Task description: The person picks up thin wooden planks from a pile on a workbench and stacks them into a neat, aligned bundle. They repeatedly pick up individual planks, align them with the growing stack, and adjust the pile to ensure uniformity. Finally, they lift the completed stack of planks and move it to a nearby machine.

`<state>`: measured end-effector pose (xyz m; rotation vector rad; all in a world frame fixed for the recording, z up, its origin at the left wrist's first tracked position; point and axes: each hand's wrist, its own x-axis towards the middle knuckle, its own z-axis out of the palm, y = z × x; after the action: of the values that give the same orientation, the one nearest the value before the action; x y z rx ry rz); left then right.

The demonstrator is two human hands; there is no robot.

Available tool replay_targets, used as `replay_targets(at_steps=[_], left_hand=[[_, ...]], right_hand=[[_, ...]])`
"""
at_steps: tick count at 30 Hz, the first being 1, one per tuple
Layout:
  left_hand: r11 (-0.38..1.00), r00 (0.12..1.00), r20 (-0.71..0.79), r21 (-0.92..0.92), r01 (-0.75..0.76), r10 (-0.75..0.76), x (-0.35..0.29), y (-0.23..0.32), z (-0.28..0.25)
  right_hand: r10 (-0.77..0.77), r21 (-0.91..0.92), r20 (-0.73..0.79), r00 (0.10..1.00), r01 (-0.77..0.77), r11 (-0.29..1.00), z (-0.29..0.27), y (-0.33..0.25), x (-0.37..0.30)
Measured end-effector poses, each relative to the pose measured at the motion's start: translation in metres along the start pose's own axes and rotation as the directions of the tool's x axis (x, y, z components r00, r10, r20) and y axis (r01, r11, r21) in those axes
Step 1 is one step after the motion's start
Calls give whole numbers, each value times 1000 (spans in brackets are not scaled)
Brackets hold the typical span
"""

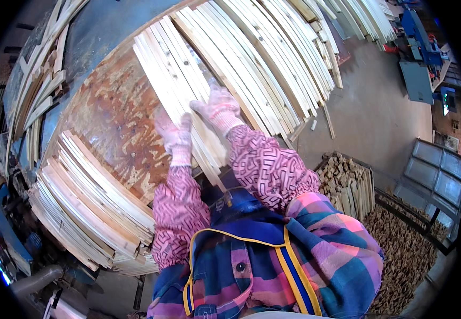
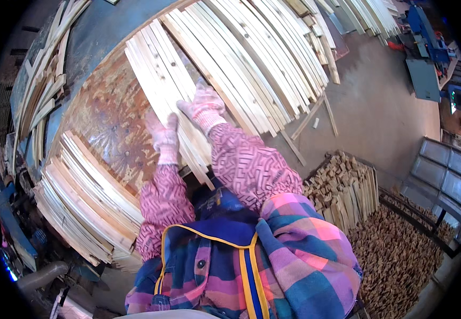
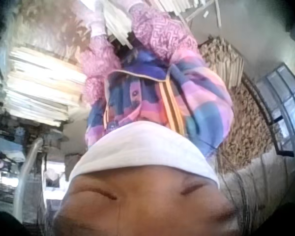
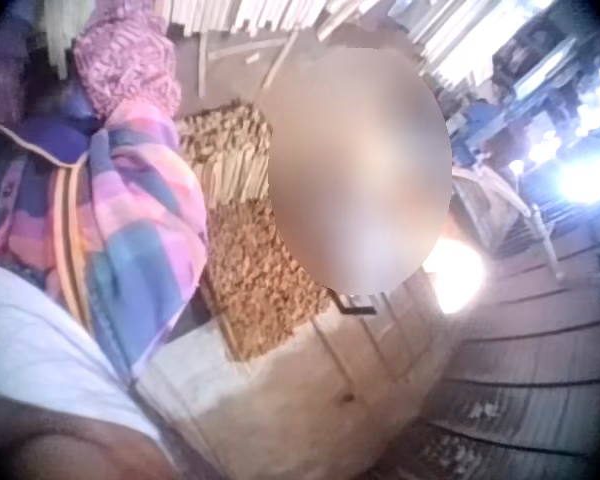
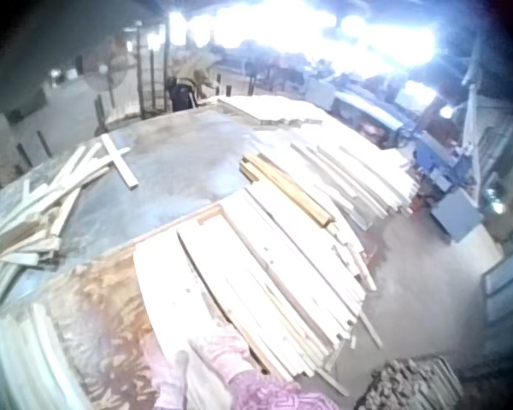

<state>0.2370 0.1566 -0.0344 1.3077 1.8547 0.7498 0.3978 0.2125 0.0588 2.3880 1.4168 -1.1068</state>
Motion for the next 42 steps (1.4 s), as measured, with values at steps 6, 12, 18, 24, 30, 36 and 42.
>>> replay_targets(at_steps=[6,12,18,24,30,36,42], left_hand=[[788,998,63,-614,47,-10,-47,55,-5],[557,995,78,-830,29,64,-62,124,47],[814,973,227,-572,103,36,-4,140,109],[995,942,335,-100,28,7,8,117,126],[998,935,350,-13,-55,56,15,110,124],[996,908,416,56,-74,44,15,117,118],[996,757,653,43,-83,35,28,122,50]], right_hand=[[-235,25,-65,970,237,971,-16,22,-8],[-340,35,-260,904,360,932,-97,61,-17],[-261,28,-351,899,289,957,-145,101,28],[-330,101,-626,707,493,864,-176,180,81],[212,-37,-431,877,-252,967,-222,204,135],[158,-103,-436,886,-223,969,-201,200,131],[-263,-527,-512,818,-57,848,-201,199,124]])
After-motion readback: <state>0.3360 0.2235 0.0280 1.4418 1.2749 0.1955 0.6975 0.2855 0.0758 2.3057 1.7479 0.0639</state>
